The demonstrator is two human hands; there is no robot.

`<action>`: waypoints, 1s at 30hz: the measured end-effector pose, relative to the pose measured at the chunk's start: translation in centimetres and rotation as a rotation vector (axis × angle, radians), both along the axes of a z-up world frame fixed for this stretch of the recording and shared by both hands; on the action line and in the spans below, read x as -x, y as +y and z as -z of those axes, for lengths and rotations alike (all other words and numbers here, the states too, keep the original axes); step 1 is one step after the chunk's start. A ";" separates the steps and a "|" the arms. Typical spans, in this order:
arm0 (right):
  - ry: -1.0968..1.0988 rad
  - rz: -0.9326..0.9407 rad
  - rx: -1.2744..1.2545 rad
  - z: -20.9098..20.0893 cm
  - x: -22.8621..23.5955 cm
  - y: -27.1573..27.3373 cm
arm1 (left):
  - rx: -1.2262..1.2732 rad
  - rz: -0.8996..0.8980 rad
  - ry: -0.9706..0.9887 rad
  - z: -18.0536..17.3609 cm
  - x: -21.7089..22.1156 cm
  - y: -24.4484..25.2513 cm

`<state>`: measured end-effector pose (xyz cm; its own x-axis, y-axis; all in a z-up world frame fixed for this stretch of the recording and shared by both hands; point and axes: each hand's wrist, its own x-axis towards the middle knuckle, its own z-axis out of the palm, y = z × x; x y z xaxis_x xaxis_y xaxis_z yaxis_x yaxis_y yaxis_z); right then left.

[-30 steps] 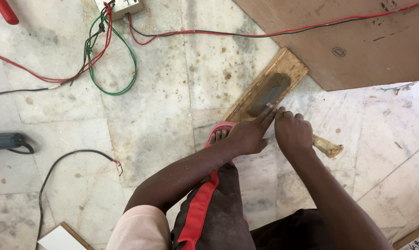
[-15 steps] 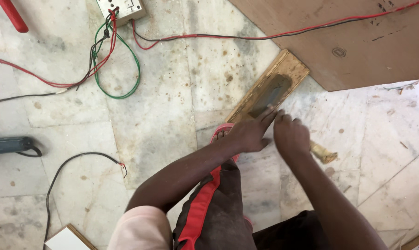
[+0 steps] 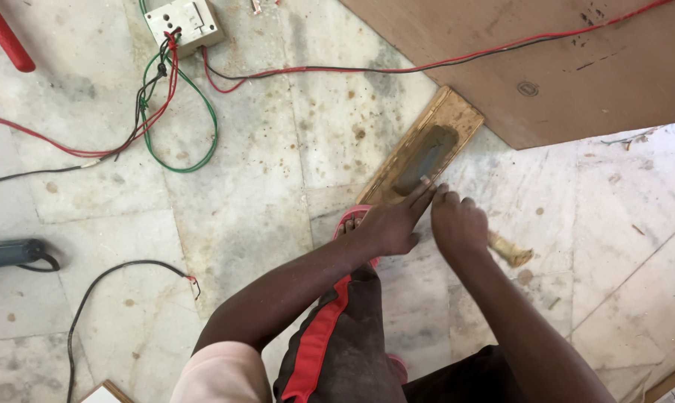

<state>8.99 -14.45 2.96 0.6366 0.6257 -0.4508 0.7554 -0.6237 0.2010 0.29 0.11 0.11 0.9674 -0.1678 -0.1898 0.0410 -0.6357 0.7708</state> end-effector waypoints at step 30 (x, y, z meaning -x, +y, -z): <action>0.615 0.795 -0.465 -6.0 0.5 -1.7 | 0.216 -0.337 0.106 -6.8 3.9 3.0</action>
